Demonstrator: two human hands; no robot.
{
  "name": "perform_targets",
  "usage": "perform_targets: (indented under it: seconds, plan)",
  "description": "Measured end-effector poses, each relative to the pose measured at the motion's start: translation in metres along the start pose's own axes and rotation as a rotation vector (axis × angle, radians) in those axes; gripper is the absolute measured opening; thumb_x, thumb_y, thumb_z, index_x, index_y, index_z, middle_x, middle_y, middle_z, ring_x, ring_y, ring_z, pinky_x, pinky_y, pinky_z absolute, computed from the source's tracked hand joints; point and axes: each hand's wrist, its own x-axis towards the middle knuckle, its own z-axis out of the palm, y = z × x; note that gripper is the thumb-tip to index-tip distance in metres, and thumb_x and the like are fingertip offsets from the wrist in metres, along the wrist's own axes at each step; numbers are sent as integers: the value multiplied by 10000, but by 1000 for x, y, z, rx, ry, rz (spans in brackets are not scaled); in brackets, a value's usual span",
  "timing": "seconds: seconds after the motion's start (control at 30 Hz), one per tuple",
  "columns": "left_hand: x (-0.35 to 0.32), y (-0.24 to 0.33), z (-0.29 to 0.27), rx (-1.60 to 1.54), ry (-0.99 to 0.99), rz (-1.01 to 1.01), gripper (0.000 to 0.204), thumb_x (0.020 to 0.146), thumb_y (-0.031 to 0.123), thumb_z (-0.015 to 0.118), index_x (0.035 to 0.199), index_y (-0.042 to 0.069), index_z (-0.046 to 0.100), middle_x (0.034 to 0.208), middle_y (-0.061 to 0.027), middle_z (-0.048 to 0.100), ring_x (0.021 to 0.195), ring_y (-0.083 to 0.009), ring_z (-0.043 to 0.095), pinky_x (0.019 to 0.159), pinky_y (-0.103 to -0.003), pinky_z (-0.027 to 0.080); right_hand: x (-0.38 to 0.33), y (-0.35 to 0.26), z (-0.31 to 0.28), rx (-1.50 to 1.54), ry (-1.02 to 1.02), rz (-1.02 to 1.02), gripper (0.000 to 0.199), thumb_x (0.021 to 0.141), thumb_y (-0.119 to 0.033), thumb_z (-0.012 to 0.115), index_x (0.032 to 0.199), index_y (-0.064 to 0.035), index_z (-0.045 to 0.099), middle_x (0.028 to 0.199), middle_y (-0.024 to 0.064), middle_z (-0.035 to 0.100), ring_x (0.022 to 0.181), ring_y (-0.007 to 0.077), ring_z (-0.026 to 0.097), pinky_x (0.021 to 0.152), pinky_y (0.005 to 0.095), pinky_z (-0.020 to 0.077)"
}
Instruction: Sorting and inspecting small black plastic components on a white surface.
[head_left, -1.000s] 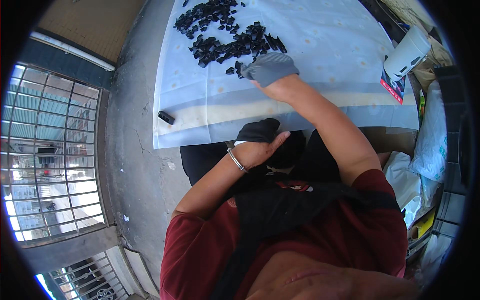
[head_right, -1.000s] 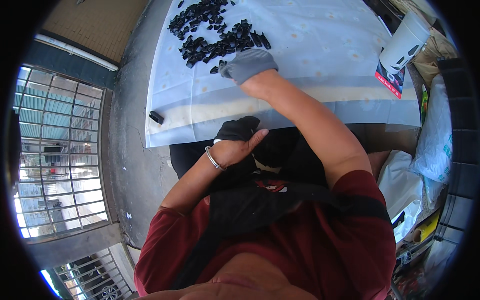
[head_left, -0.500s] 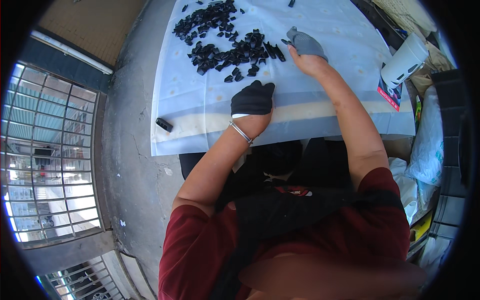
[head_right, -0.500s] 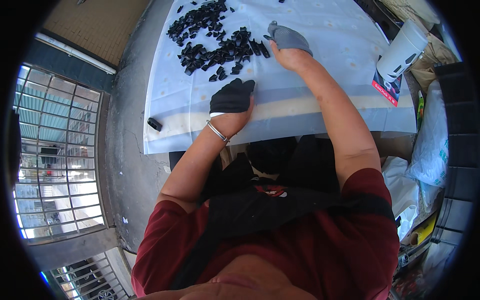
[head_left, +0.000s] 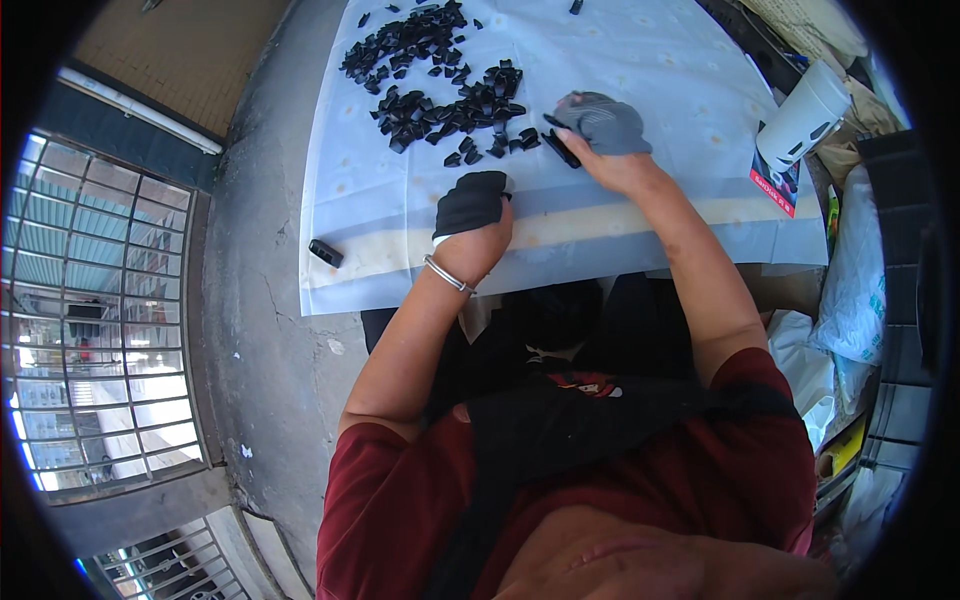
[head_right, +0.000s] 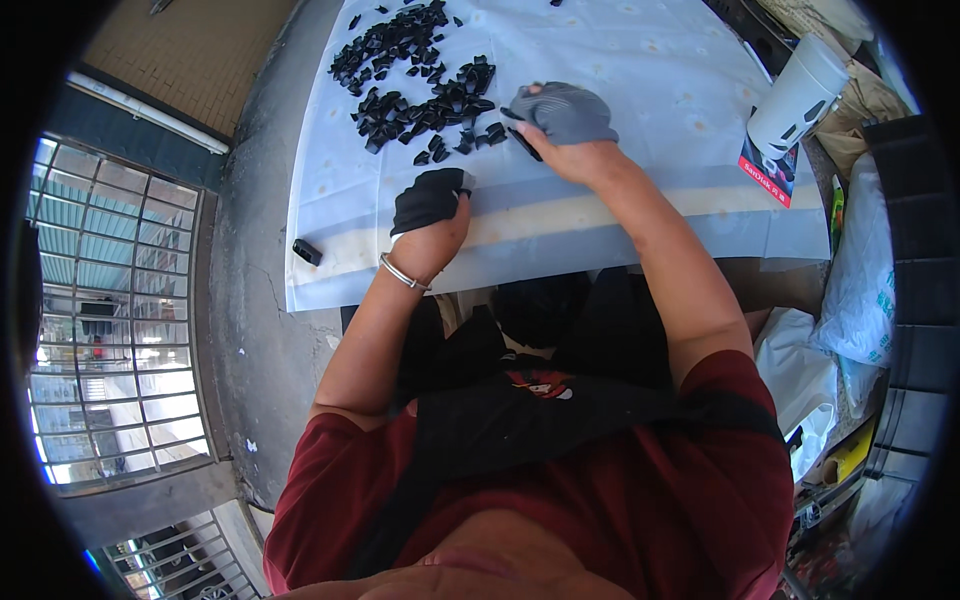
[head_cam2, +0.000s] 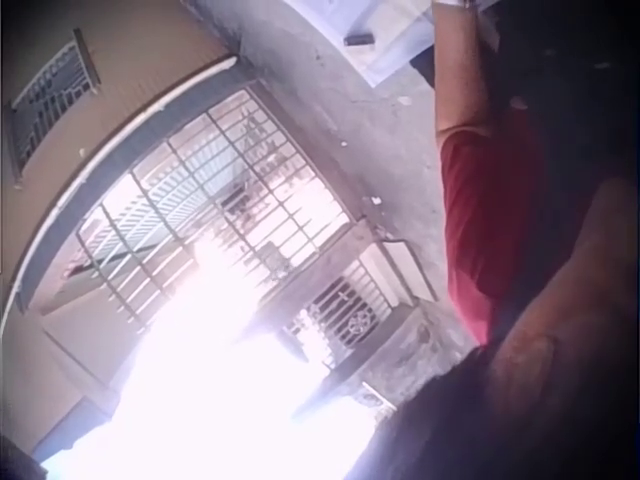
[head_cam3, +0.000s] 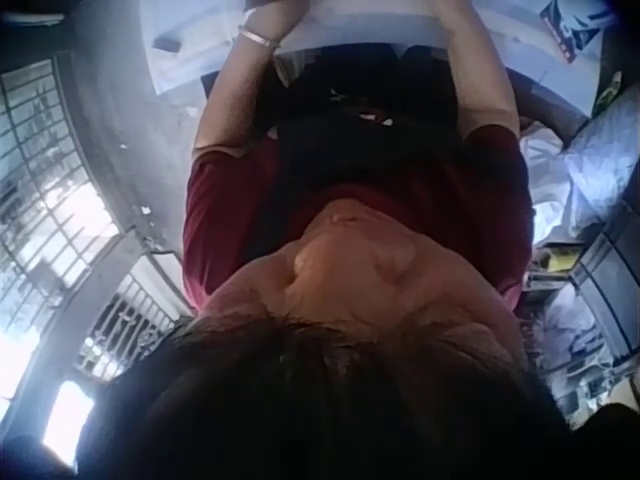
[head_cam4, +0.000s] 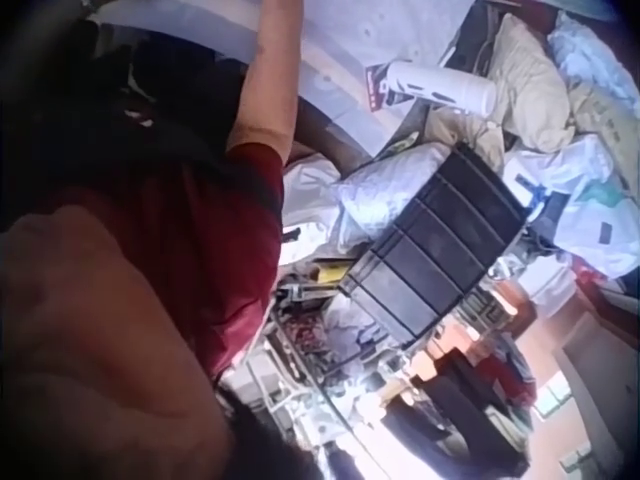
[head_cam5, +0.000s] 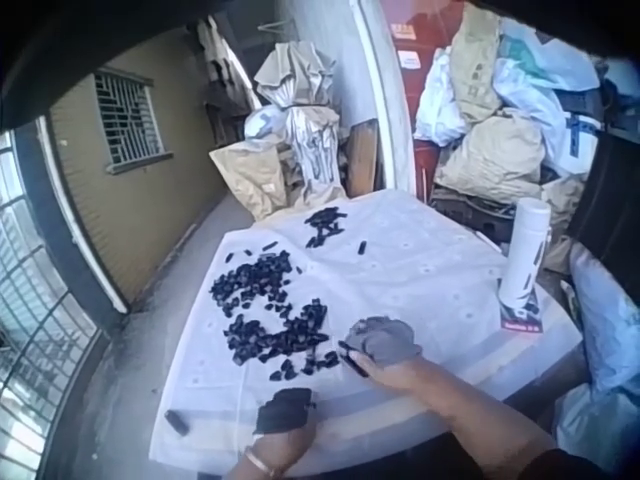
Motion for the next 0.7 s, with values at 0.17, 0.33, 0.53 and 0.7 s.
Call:
perform_targets:
  seconds: [0.17,0.33,0.53,0.7]
  plan:
    - [-14,10,-13,-353,-42,-302,133,765,130,552,848,40,602,678,-138,599,599,-270,583,582,-318,457,-34,-63,-21,562,99,368,236,745,-190,640,947,-71,615,907,94,630,835,260,582,729,366,458]
    - [-31,23,-10,-835,-28,-163,147,820,154,538,862,25,595,655,-42,582,557,-116,530,498,-244,404,-45,-87,-6,214,214,-68,189,728,-182,638,887,-81,631,774,67,630,698,241,584,647,346,462]
    - [-30,31,-15,-1042,-171,-419,268,883,240,471,869,-3,583,611,-24,549,504,-74,478,468,-210,381,-50,-81,-14,345,42,23,168,708,-169,638,867,-114,635,755,51,604,663,231,567,577,349,436]
    - [-31,34,-21,-1039,-245,-453,253,867,210,462,852,-16,574,603,-49,544,478,-111,502,461,-240,413,-45,-84,-20,272,107,-90,197,665,-150,684,843,-87,629,923,39,621,690,237,560,628,348,430]
